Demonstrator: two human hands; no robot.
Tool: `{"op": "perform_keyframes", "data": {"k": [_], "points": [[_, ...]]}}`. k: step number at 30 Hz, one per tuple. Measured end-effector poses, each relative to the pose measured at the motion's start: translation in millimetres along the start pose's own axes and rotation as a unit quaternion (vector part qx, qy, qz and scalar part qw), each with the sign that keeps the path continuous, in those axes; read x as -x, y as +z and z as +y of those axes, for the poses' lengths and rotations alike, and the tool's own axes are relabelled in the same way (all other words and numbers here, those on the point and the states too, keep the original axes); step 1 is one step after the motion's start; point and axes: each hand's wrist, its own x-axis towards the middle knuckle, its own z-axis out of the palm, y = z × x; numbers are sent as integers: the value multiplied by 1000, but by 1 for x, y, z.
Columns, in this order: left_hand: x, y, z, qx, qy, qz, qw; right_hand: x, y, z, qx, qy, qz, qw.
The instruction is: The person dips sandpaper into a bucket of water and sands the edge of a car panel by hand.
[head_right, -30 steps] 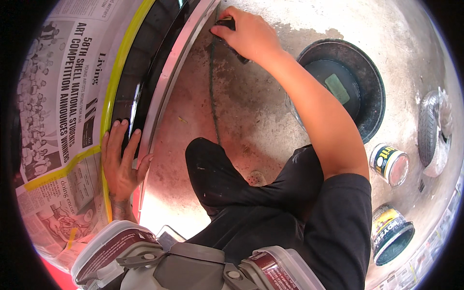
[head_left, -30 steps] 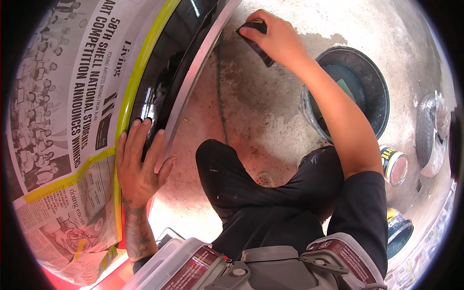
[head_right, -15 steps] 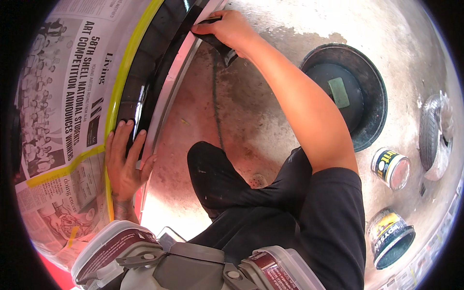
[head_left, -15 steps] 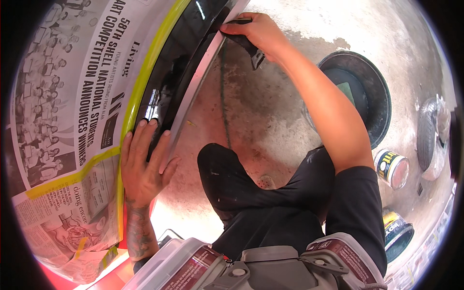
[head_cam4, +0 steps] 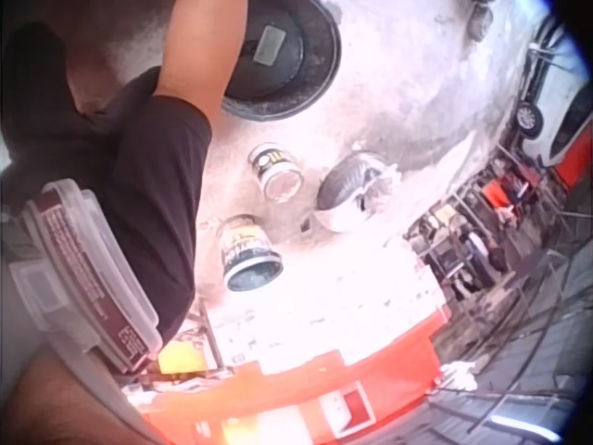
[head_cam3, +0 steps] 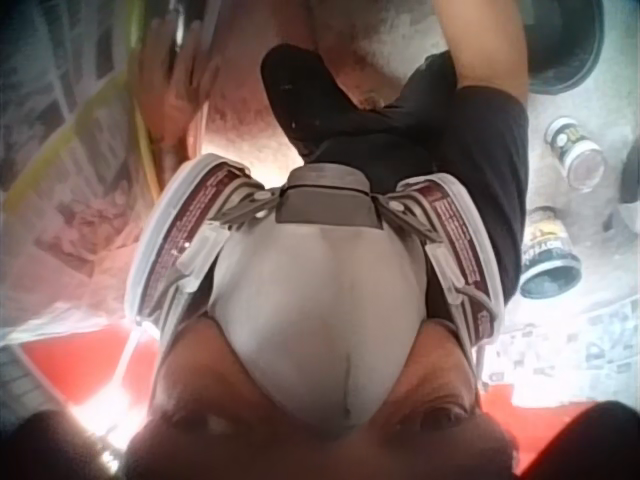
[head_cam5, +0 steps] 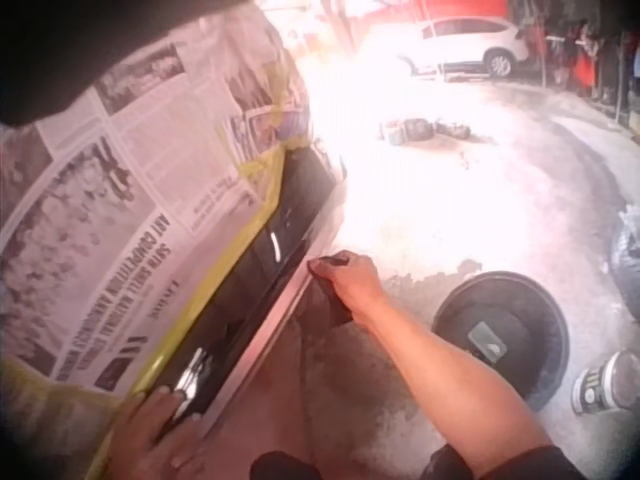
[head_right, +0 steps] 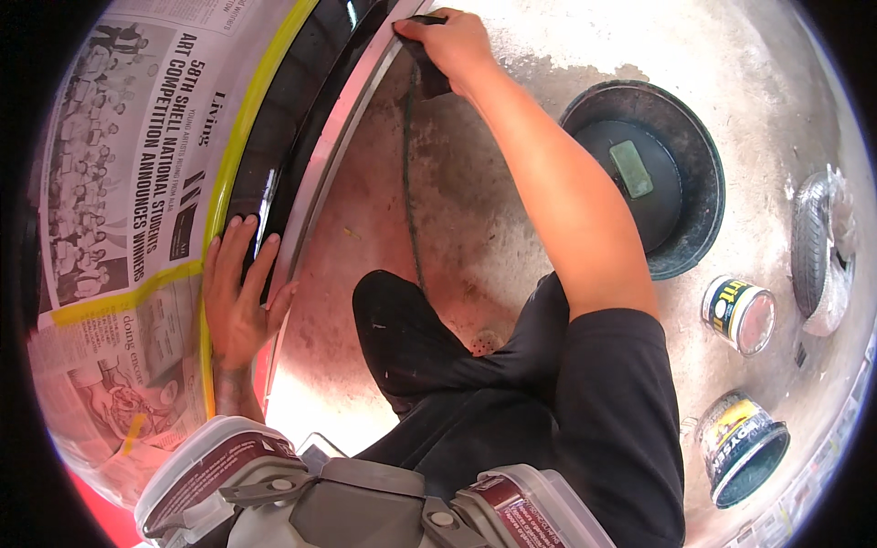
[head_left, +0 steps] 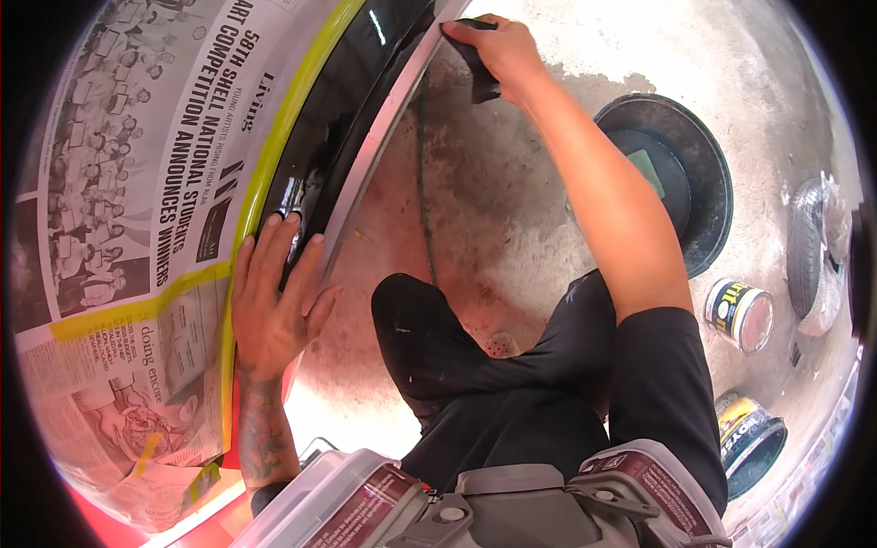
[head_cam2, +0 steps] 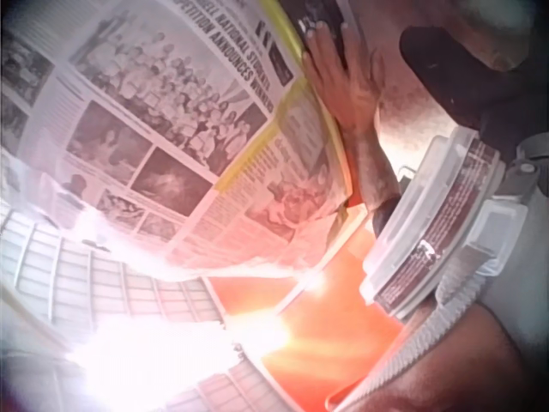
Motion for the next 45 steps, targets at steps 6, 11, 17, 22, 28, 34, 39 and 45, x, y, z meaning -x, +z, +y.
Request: {"op": "perform_keyframes", "data": {"k": [6,11,17,22,28,34,39,45], "points": [[1,0,1,-3,-3,2,1000,19,20,5,-34,11,-21,999],[-1,1,1,-4,8,11,1000,23,17,-4,66,2,-90,994],[0,2,0,-4,-10,-10,1000,16,15,-4,-75,55,-33,995],[1,4,-1,-1,-2,1,1000,27,9,4,137,-20,-104,985],[2,6,-2,-13,7,4,1000,37,-129,-17,305,-5,-143,942],[4,10,-4,-53,18,-1,998,74,-270,34,465,96,-109,873],[5,12,-6,-70,29,-3,997,102,-294,88,498,159,-144,840],[5,14,-6,-90,46,-10,995,114,-293,114,513,190,-166,820]]}}
